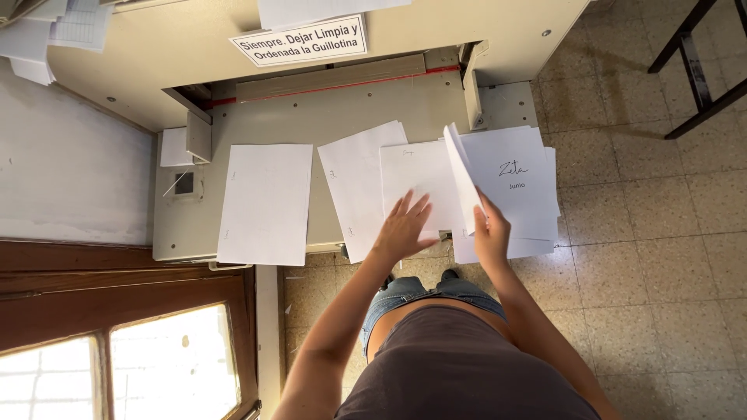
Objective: Sorting and stacking printed sheets of paper into organized piles on top of a paper cutting machine.
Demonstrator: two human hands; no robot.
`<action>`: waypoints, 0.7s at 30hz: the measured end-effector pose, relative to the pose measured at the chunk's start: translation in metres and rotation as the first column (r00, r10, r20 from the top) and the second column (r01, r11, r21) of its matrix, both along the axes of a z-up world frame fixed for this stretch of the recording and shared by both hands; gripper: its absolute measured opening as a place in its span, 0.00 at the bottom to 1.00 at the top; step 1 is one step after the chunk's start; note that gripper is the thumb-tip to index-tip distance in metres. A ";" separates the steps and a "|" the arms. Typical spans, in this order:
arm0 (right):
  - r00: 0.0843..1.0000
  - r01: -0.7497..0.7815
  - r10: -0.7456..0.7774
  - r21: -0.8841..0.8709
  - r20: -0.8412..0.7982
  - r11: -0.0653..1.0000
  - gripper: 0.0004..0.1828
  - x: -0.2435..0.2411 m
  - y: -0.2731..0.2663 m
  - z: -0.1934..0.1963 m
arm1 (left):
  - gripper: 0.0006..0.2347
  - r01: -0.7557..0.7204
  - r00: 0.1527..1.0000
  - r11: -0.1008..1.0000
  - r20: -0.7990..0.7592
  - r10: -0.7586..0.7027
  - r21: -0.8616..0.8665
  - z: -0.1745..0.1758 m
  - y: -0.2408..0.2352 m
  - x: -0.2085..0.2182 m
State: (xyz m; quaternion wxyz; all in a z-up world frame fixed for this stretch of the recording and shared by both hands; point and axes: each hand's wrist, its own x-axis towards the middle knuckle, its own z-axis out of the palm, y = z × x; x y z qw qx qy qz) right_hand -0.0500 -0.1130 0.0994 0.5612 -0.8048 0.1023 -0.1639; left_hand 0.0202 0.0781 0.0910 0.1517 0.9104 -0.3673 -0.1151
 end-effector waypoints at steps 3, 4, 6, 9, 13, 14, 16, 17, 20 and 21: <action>0.996 0.073 -0.071 -0.040 0.061 0.997 0.21 0.004 -0.008 -0.004 | 0.30 0.049 0.971 0.996 0.229 -0.064 0.072 -0.061 0.012 0.006; 0.995 0.074 -0.072 -0.038 0.063 0.997 0.21 0.006 -0.009 -0.003 | 0.30 0.050 0.971 0.996 0.231 -0.066 0.073 -0.065 0.011 0.007; 0.994 0.091 -0.090 -0.021 0.059 0.996 0.19 0.007 -0.011 -0.003 | 0.23 0.089 0.951 0.982 0.278 -0.134 0.169 -0.074 0.009 0.006; 0.994 0.091 -0.090 -0.007 0.055 0.996 0.19 0.006 -0.006 0.005 | 0.22 0.121 0.911 0.959 0.356 -0.209 0.255 -0.067 0.008 0.005; 0.995 0.091 -0.092 0.026 0.038 0.995 0.19 0.006 -0.004 0.009 | 0.19 0.163 0.901 0.959 0.362 -0.240 0.231 -0.065 0.011 0.013; 0.995 0.096 -0.097 0.030 0.036 0.995 0.19 0.004 -0.003 0.011 | 0.17 0.194 0.872 0.946 0.397 -0.287 0.258 -0.066 0.014 0.013; 0.994 0.103 -0.105 0.036 0.035 0.994 0.19 0.002 -0.001 0.013 | 0.15 0.225 0.838 0.931 0.430 -0.336 0.288 -0.061 0.016 0.013; 0.994 0.102 -0.103 0.039 0.033 0.994 0.18 0.002 -0.001 0.012 | 0.14 0.244 0.834 0.919 0.416 -0.362 0.311 -0.054 0.015 0.013; 0.993 0.110 -0.112 0.043 0.025 0.993 0.18 0.000 -0.003 0.008 | 0.11 0.313 0.839 0.885 0.335 -0.428 0.344 -0.058 0.015 0.025; 0.993 0.114 -0.115 0.043 0.022 0.993 0.18 0.001 -0.003 0.007 | 0.11 0.357 0.845 0.865 0.272 -0.460 0.353 -0.062 0.015 0.032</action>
